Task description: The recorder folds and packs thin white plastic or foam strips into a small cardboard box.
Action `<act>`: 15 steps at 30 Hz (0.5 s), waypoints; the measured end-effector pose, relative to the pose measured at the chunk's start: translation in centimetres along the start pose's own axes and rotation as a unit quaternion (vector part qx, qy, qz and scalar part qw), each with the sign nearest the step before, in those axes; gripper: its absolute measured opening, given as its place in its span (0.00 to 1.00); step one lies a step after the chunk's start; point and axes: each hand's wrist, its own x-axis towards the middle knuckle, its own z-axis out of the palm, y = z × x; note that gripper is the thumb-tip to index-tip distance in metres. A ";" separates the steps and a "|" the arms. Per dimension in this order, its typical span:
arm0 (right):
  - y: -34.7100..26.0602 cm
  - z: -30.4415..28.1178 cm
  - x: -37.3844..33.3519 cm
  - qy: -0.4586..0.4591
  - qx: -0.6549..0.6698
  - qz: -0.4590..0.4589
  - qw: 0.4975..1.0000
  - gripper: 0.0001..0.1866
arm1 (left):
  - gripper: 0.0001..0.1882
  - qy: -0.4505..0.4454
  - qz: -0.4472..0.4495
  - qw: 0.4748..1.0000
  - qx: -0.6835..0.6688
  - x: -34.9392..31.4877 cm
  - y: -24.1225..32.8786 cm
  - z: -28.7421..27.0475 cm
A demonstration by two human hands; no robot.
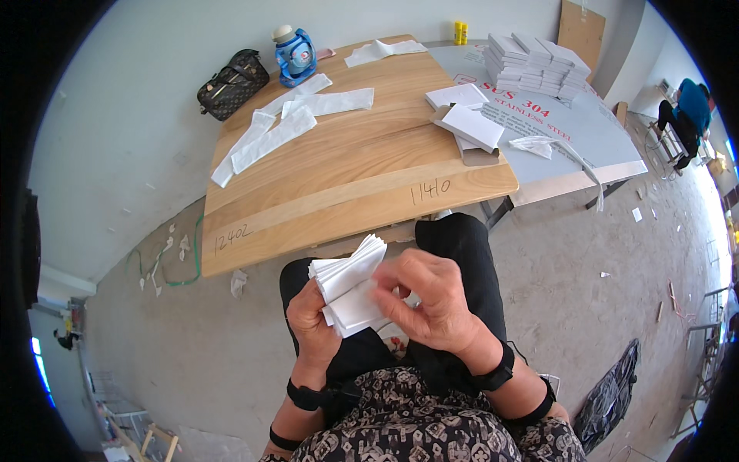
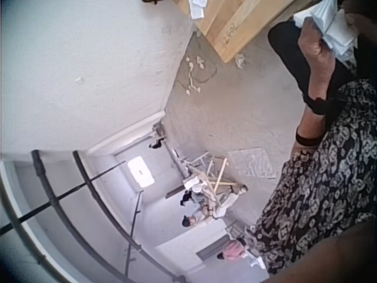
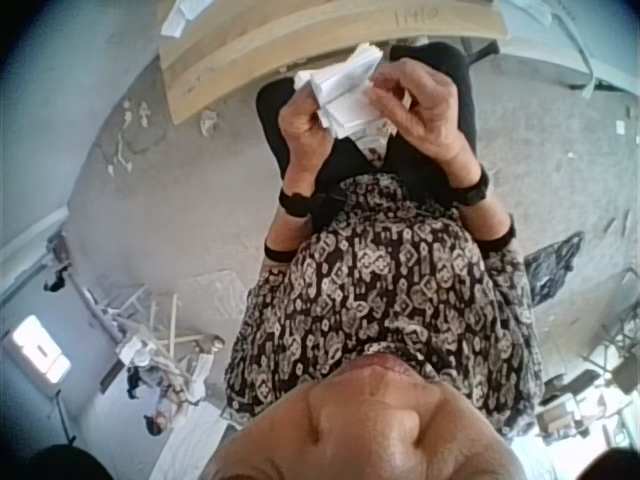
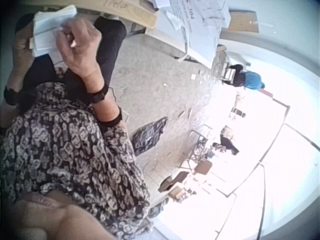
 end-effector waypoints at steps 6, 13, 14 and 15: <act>-0.6 0.3 1.1 0.074 -0.097 -0.037 0.992 0.09 | 0.11 -0.005 0.011 1.000 -0.013 -0.1 -0.1 0.2; 0.1 0.3 0.9 0.054 -0.098 -0.040 0.993 0.10 | 0.10 -0.007 0.000 1.000 -0.010 -0.1 0.1 0.2; 0.2 0.3 0.9 0.054 -0.100 -0.038 0.993 0.10 | 0.10 -0.008 0.000 1.000 -0.007 -0.1 0.1 0.2; 0.2 0.3 0.9 0.054 -0.101 -0.036 0.993 0.09 | 0.10 -0.008 0.000 1.000 -0.007 -0.2 0.0 0.1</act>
